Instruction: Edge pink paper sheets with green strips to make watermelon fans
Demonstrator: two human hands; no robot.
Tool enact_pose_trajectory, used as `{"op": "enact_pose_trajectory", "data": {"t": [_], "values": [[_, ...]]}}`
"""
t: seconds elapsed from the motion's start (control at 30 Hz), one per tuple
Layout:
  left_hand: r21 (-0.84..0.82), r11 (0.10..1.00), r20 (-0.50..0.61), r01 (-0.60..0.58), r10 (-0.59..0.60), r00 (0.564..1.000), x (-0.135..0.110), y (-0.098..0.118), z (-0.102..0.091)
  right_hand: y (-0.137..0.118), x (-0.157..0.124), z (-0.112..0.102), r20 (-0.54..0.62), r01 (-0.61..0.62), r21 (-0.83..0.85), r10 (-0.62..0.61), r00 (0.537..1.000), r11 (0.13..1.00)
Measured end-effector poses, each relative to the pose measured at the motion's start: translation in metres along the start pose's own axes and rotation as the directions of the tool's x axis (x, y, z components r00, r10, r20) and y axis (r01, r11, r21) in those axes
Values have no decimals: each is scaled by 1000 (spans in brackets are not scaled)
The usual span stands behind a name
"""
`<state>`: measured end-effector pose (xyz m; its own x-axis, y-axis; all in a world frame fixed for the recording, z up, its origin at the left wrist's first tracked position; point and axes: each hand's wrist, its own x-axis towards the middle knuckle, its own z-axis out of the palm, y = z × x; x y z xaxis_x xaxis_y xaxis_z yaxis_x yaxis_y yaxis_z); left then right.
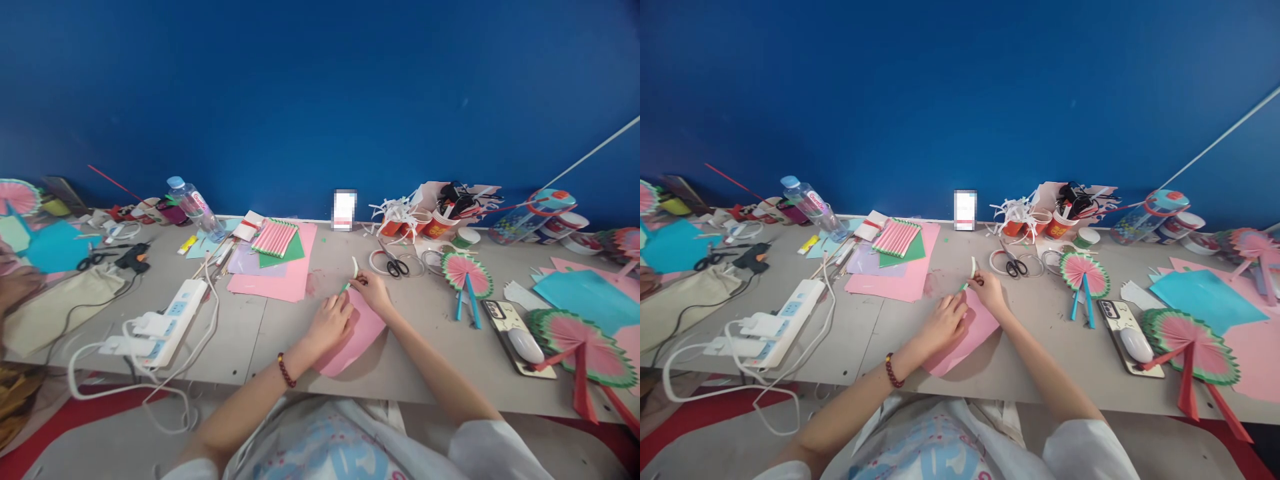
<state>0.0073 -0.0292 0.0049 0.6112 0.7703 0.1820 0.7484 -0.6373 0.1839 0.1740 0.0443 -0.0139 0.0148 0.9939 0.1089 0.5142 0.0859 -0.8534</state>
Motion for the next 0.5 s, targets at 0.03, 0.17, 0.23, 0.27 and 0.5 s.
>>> {"op": "enact_pose_trajectory", "data": {"t": [0.03, 0.17, 0.23, 0.27, 0.5], "values": [[-8, 1000, -1, 4, -4, 1000, 0, 0, 0, 0, 0, 0, -5, 4, -6, -4, 1000, 1000], [-14, 1000, 3, 18, -18, 1000, 0, 0, 3, 0, 0, -1, -6, 15, -10, -15, 1000, 1000], [-26, 999, 0, 33, -33, 999, -1, 0, 4, 0, 0, -1, 4, 12, 1, -12, 1000, 1000], [-41, 998, -8, 42, -42, 999, -2, 0, 4, 0, 0, -1, 10, 10, 8, -10, 1000, 1000], [-149, 988, -42, 35, -42, 998, -11, 2, -3, 3, 3, 1, 22, -27, 3, 27, 999, 1000]]}}
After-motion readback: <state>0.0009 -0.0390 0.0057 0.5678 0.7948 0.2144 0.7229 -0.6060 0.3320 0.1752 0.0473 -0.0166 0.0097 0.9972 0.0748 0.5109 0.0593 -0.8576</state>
